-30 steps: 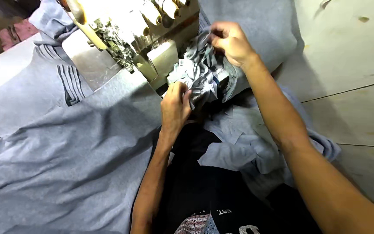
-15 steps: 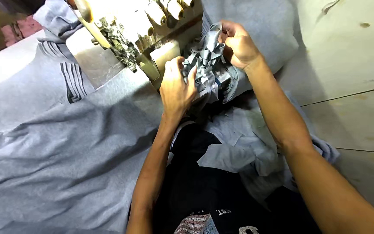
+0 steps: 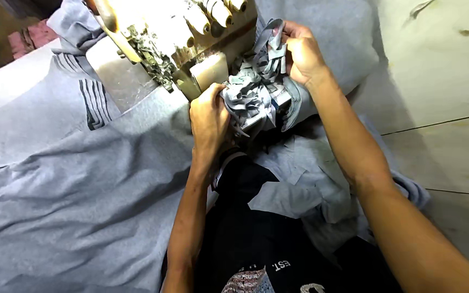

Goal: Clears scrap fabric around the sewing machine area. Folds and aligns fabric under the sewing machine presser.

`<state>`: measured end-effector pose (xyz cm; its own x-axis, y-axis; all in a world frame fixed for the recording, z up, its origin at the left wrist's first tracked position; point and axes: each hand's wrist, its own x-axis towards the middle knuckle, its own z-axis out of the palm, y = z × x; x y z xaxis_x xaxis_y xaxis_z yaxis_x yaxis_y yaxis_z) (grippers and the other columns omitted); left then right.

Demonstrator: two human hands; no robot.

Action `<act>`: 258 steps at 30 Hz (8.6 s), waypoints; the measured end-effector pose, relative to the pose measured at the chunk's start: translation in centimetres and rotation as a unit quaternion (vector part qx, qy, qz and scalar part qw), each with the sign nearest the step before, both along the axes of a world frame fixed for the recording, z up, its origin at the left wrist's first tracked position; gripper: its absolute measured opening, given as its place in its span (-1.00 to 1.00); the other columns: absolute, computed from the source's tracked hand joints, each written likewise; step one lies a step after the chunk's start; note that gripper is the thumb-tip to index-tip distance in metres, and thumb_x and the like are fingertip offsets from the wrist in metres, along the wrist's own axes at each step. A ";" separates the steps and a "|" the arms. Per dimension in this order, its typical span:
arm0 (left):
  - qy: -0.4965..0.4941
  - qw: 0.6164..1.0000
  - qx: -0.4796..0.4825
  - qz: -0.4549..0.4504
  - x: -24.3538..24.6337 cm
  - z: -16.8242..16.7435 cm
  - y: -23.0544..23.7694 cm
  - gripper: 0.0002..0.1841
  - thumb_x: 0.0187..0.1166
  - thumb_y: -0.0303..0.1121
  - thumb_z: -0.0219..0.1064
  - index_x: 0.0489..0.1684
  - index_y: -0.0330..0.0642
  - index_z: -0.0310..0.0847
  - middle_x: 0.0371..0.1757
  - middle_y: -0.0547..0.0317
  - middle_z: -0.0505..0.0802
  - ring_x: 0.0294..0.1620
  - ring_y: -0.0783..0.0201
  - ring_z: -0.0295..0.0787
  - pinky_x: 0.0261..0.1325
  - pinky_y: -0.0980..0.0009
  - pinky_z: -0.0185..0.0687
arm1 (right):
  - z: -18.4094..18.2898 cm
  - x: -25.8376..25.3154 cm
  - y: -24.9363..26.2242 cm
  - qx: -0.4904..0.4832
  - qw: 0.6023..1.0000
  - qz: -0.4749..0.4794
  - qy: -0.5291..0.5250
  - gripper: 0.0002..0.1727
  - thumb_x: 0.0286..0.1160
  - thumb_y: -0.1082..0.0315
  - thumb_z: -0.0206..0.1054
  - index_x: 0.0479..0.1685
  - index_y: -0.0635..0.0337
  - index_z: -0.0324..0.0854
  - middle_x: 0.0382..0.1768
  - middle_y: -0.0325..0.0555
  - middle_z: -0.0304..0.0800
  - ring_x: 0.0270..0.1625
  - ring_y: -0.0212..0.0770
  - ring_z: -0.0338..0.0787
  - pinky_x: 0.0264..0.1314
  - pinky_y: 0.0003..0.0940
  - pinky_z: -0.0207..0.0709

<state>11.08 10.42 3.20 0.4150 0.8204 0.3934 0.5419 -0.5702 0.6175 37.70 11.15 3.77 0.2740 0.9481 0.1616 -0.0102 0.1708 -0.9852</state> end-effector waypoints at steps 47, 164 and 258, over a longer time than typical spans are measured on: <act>-0.168 0.973 -0.082 -0.134 -1.8 4.5 -0.2 -0.79 0.78 -0.47 0.13 -0.02 -0.33 0.70 -0.17 0.15 0.90 -0.16 0.40 0.89 0.01 0.44 0.85 | 5.5 -2.8 -1.4 0.120 0.935 0.008 -0.334 -0.79 0.70 0.25 0.30 -0.12 0.18 0.76 -0.22 -0.30 0.84 -0.19 -0.57 0.78 -0.07 -0.61 0.68; -0.066 0.995 0.049 -0.056 -11.8 6.1 4.2 -0.79 0.75 -0.44 0.19 0.16 -0.23 0.70 0.04 0.14 0.86 -0.04 0.41 0.82 0.04 0.46 0.75 | -0.6 -19.5 -8.6 -0.049 0.962 0.002 -0.268 -0.83 0.55 0.17 0.49 -0.06 0.02 0.77 -0.34 -0.28 0.82 -0.44 -0.40 0.71 -0.40 -0.41 0.57; 0.350 0.870 0.095 -0.335 -7.2 6.1 0.5 -0.94 0.56 -0.54 0.29 -0.18 -0.22 0.66 -0.27 -0.03 0.74 -0.14 -0.11 0.75 -0.27 0.02 0.55 | -4.5 -19.5 -14.0 -0.097 0.995 0.007 -0.015 -0.74 0.43 0.51 0.52 0.08 0.21 0.74 -0.20 -0.15 0.93 -0.24 -0.37 0.89 -0.26 -0.54 0.76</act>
